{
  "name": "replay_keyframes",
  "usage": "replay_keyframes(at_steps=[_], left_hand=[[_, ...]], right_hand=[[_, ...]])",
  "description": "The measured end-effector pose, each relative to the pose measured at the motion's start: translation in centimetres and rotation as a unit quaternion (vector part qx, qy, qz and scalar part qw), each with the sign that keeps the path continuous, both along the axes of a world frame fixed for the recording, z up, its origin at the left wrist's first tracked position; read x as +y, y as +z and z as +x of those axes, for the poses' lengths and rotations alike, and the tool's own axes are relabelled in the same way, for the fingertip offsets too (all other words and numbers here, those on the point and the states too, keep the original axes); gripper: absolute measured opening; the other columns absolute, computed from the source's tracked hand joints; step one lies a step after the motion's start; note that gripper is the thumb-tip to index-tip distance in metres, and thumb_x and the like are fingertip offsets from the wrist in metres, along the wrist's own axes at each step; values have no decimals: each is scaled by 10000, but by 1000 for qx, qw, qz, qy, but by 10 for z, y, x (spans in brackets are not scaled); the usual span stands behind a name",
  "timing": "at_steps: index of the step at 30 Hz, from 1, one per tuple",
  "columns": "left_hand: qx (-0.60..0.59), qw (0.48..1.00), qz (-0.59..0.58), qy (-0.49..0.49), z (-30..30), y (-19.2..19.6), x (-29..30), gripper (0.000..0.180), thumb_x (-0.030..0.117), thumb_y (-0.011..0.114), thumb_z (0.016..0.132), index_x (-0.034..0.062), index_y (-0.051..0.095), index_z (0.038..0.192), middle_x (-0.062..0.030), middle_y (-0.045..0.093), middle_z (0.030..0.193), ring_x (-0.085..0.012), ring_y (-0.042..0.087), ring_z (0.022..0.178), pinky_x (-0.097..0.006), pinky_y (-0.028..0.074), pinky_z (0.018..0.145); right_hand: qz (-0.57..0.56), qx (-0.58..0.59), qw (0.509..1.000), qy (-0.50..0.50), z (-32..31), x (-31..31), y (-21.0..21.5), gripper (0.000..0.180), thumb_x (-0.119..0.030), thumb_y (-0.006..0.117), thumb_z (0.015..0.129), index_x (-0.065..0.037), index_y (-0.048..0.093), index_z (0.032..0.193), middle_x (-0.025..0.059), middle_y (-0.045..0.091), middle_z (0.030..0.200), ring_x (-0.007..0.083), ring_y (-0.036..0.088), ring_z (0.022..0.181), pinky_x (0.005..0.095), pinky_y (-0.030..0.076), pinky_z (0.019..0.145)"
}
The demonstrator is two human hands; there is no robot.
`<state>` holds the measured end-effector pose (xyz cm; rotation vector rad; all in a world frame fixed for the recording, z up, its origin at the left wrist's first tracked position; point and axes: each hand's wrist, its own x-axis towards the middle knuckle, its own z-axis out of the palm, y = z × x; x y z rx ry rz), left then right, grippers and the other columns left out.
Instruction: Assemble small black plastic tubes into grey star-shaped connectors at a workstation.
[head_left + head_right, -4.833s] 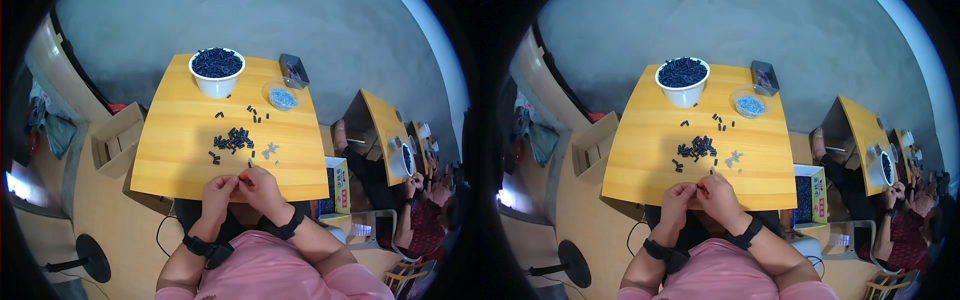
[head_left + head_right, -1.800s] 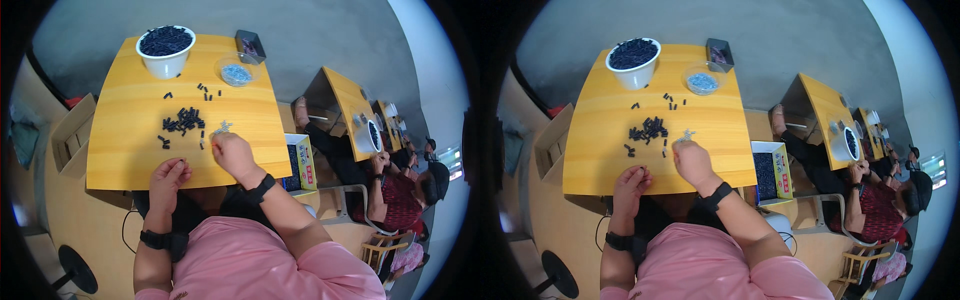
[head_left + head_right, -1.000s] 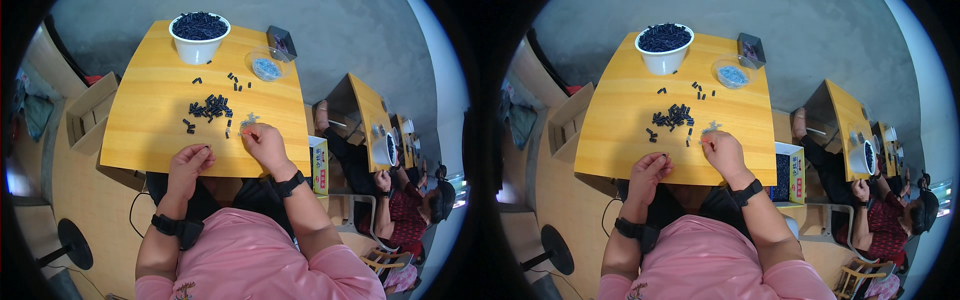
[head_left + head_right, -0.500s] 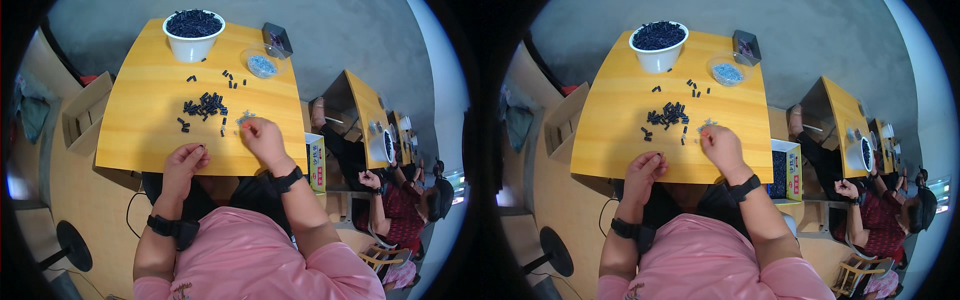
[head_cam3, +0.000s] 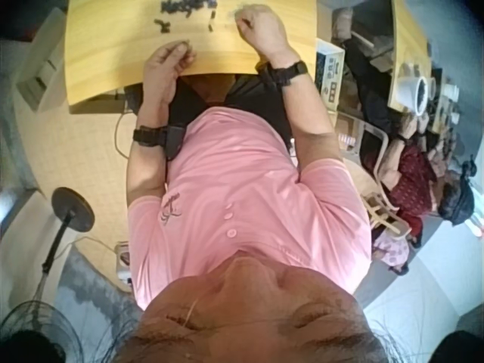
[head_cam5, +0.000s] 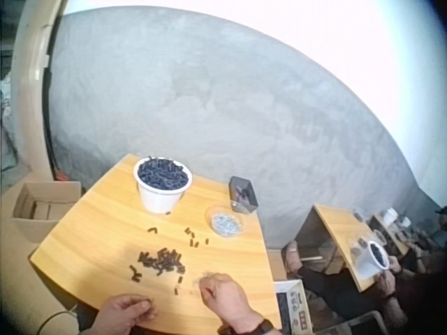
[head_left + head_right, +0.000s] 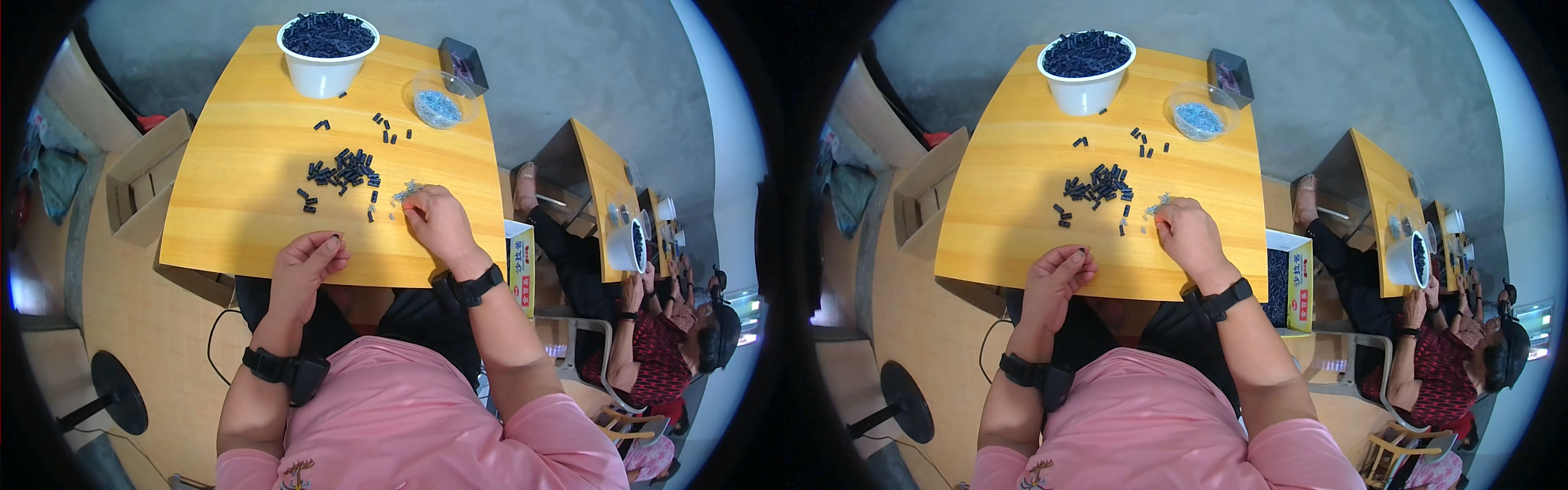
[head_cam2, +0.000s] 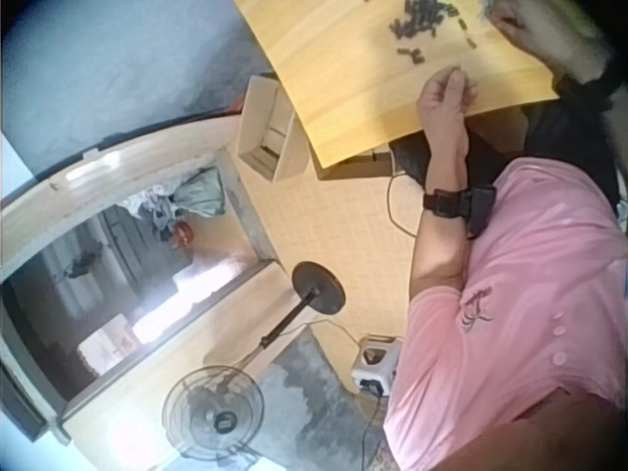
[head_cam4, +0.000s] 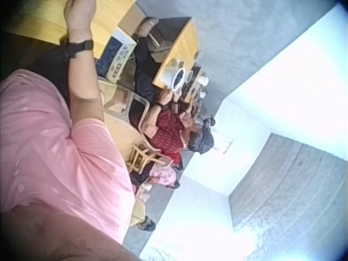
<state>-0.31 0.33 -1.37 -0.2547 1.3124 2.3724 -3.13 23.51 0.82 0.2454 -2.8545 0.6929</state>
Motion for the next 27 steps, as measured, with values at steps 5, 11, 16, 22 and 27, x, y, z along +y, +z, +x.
replay_keyframes(at_steps=[5,11,16,22,27], left_hand=[[5,1000,7,-4,-1,-2,-1,177,118,594,883,3,612,1017,-66,644,899,-142,627,804,-239,520,730],[9,1000,8,-4,-1,-1,-1,174,116,587,887,3,611,1018,-69,644,899,-143,628,804,-242,523,729],[8,1000,9,-5,-1,-1,0,177,117,588,887,0,611,1018,-74,644,898,-147,631,800,-243,524,730],[7,1000,3,-2,-1,-3,0,182,119,591,885,-3,610,1019,-80,644,897,-148,631,800,-243,523,728],[7,1000,2,1,-1,-2,1,190,120,596,882,-7,609,1023,-81,644,899,-148,630,804,-242,522,730]], right_hand=[[-68,19,998,-10,6,7,2,49,-54,622,734,-19,644,761,141,608,770,313,580,776,386,480,692],[-55,1,996,-73,8,30,9,64,-47,647,720,-1,637,763,145,601,743,309,578,713,367,477,649],[-64,-5,997,-50,18,30,6,55,-39,644,724,-4,644,767,145,606,744,308,584,713,360,480,648],[-65,-3,997,-29,17,27,7,61,-36,644,720,-9,653,775,145,614,747,310,589,735,365,483,662],[-74,-1,997,-11,12,14,9,59,-45,637,723,-15,653,771,145,615,755,313,587,755,370,481,675]])
